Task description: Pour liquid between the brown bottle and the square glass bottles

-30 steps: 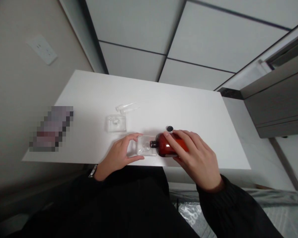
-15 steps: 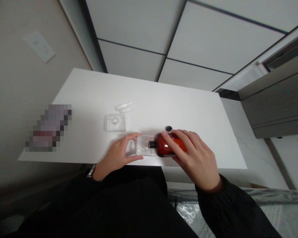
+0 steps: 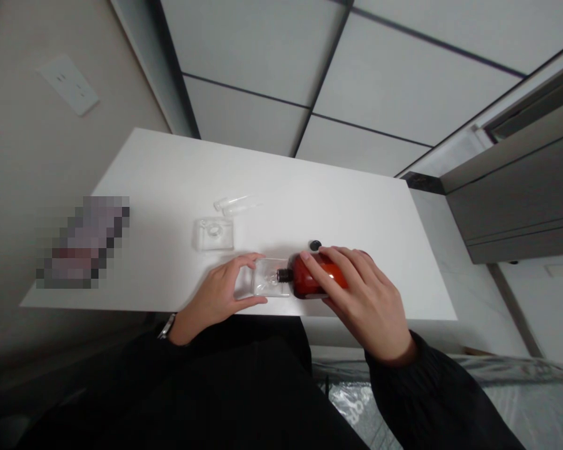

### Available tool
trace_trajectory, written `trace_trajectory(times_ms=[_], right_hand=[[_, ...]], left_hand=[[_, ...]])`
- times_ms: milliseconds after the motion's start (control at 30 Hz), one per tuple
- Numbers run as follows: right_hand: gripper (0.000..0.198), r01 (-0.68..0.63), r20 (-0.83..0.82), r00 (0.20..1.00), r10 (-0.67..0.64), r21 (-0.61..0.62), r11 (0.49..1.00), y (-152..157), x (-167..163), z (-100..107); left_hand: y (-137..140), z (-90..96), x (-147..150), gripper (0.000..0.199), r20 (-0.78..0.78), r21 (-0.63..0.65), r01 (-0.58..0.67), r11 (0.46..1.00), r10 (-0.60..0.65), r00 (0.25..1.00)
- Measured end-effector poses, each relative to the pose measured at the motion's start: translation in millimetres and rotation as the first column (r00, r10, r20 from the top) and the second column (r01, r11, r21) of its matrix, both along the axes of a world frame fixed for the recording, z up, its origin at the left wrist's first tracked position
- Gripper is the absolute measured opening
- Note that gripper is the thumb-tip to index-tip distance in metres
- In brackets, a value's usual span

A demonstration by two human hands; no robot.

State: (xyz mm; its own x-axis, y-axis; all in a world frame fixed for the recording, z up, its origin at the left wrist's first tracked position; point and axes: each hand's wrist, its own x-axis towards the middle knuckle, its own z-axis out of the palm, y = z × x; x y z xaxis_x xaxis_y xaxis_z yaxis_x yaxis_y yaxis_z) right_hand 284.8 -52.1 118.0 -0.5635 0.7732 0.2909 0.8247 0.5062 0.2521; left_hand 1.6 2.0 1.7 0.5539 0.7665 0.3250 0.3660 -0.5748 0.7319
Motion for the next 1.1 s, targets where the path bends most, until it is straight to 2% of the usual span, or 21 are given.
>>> trace_trajectory(times_ms=[500, 800, 1100], right_hand=[[0.091, -0.015, 0.021, 1.0, 0.015, -0.024, 1.0, 1.8, 3.7, 6.6], [0.075, -0.009, 0.027, 1.0, 0.009, 0.0, 1.0, 1.8, 3.8, 7.7], [0.087, -0.001, 0.015, 1.0, 0.001, 0.007, 1.0, 1.1, 2.7, 12.4]], left_hand=[[-0.3, -2.1, -0.2, 0.056, 0.005, -0.025, -0.003, 1.0, 0.003, 1.0], [-0.6, -2.9, -0.8, 0.058, -0.01, -0.03, -0.001, 1.0, 0.001, 1.0], [0.3, -1.3, -1.6, 0.056, 0.0, -0.058, -0.005, 0.998, 0.005, 1.0]])
